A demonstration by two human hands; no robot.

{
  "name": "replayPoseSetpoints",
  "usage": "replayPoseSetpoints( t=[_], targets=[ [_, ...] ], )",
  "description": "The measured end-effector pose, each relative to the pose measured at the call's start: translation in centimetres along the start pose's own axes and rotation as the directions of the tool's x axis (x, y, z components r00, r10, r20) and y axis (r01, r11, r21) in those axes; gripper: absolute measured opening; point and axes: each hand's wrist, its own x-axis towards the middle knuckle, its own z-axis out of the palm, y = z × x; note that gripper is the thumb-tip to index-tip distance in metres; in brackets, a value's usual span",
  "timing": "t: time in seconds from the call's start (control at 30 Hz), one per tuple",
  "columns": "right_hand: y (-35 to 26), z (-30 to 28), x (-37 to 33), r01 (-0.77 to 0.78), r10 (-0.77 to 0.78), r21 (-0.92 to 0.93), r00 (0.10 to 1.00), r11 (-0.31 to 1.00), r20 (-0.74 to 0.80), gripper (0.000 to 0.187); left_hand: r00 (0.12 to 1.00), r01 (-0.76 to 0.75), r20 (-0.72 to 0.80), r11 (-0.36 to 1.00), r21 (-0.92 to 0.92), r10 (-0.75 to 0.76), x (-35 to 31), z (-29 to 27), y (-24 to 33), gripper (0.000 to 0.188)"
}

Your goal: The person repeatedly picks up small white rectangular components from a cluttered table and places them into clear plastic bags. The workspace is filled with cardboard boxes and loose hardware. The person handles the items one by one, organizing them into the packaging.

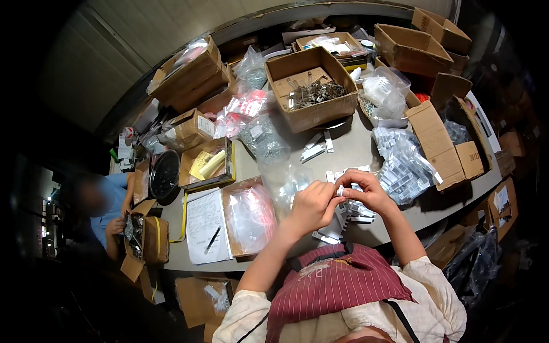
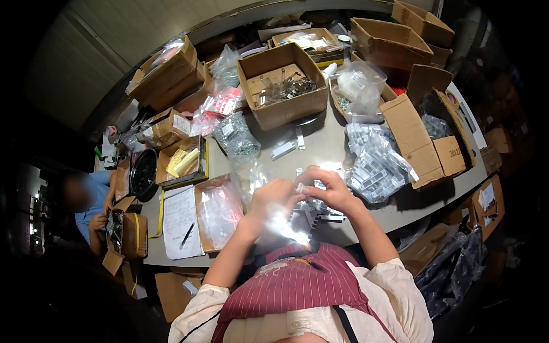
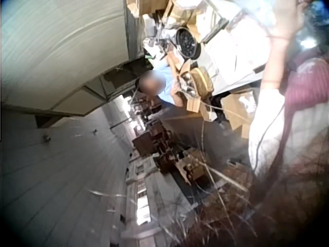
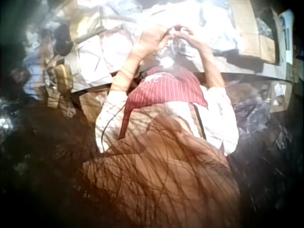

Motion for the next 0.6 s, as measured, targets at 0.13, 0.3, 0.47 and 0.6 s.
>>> replayPoseSetpoints(
  t=[0.13,0.3,0.47,0.6],
  targets=[
    [0.8,0.8,0.0,-0.142,0.169,0.162,0.971,0.977,-0.169,0.022,0.993,-0.008,-0.117,0.999,0.053,0.015,-1.1,-0.1,0.9,0.019],
    [1.0,0.5,-0.4,-0.191,0.364,0.567,0.908,0.801,-0.208,0.023,0.878,0.230,0.043,0.342,-0.911,-0.476,-2.4,-0.9,0.5,0.009],
    [0.6,1.5,-0.7,-0.200,0.456,0.689,0.865,0.697,-0.210,0.022,0.608,0.507,0.541,-0.240,-0.828,-0.581,-2.0,0.0,0.9,0.015],
    [-0.4,1.9,-0.7,-0.293,0.461,0.571,0.870,0.767,-0.173,0.022,0.719,0.662,0.520,0.226,-0.715,-0.460,-4.1,3.8,-0.2,0.024]
  ],
)
